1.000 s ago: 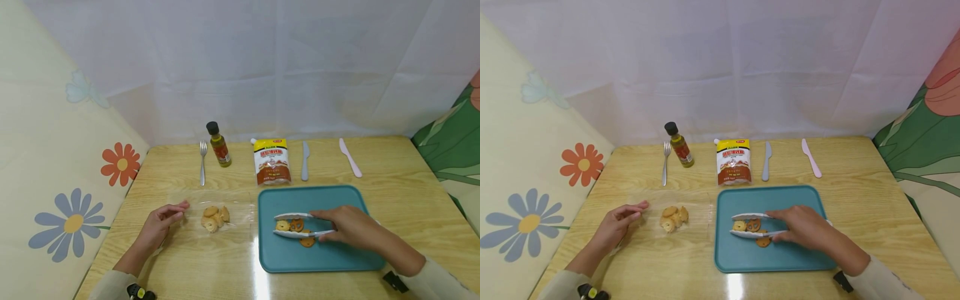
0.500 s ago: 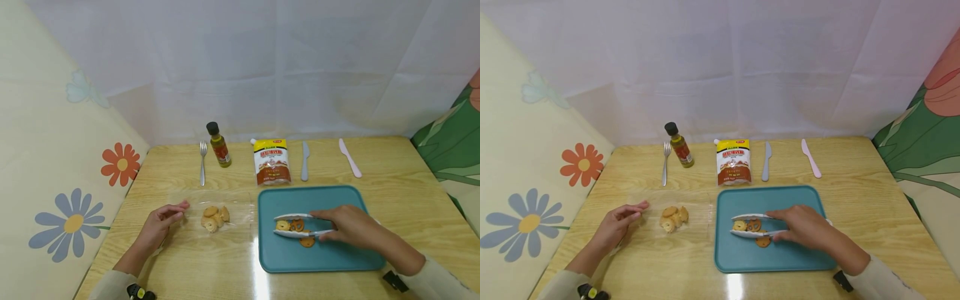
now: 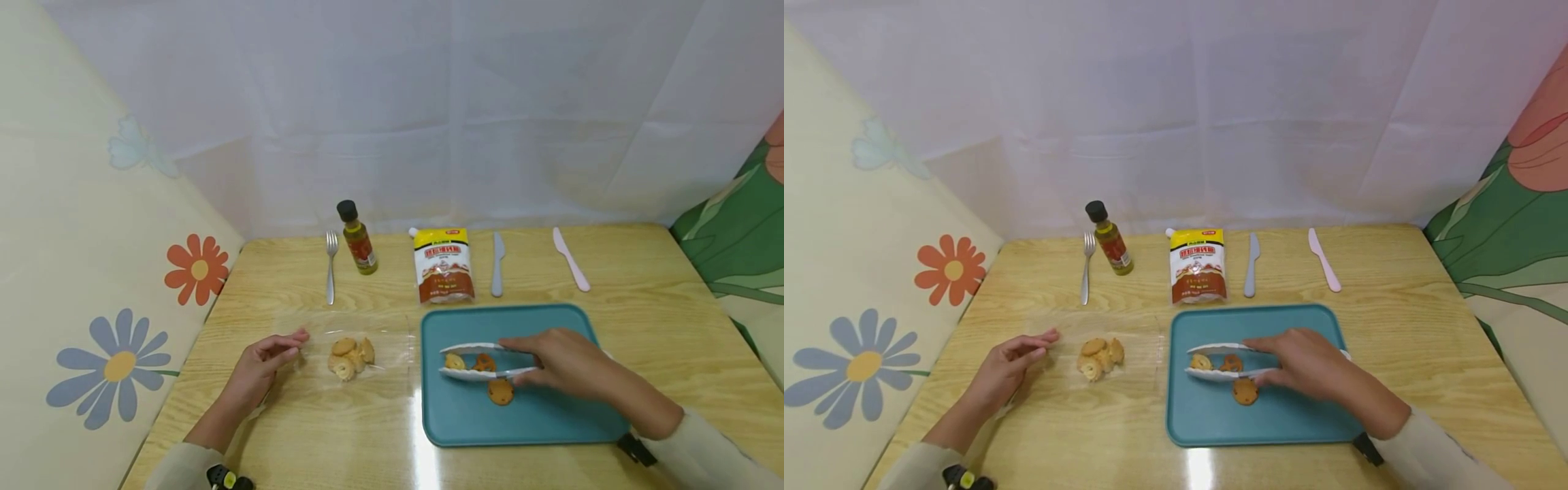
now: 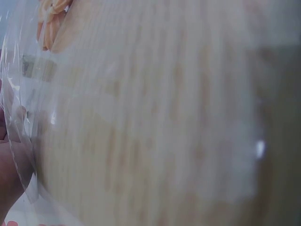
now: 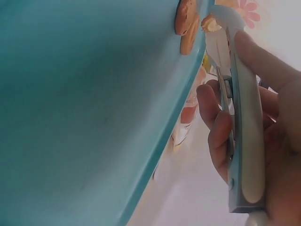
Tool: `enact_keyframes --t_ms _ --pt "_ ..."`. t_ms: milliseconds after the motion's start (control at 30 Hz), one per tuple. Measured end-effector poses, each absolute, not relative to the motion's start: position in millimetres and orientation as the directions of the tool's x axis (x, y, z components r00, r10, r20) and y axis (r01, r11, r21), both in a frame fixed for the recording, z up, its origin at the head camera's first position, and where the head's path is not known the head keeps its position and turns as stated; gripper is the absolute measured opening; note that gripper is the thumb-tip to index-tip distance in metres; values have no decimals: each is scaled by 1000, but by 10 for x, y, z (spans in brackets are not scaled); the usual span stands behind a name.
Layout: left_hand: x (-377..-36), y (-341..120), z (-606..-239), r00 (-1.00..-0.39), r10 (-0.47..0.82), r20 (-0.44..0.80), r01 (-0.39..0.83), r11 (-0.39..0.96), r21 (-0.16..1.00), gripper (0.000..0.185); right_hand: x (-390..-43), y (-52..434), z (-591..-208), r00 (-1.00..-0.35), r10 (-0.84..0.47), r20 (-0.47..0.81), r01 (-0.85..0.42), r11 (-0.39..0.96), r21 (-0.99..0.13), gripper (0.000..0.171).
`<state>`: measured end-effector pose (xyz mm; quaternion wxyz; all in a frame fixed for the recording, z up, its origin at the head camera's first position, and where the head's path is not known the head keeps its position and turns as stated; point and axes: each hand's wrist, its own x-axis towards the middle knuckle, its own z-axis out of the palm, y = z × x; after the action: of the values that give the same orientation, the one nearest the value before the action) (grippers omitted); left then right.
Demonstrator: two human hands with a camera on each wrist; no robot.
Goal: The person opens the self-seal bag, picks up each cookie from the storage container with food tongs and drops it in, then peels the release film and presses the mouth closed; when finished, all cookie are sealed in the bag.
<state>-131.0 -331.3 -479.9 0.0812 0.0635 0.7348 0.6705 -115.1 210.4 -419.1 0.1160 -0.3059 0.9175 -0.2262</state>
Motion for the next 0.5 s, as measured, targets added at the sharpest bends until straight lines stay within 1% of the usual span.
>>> enact_keyframes --t_ms 500 --pt "-1306 -3312 -4798 -978 207 -23 -3 97 995 33 -1198 2044 -4188 -775 -631 -41 -532 686 -496 59"
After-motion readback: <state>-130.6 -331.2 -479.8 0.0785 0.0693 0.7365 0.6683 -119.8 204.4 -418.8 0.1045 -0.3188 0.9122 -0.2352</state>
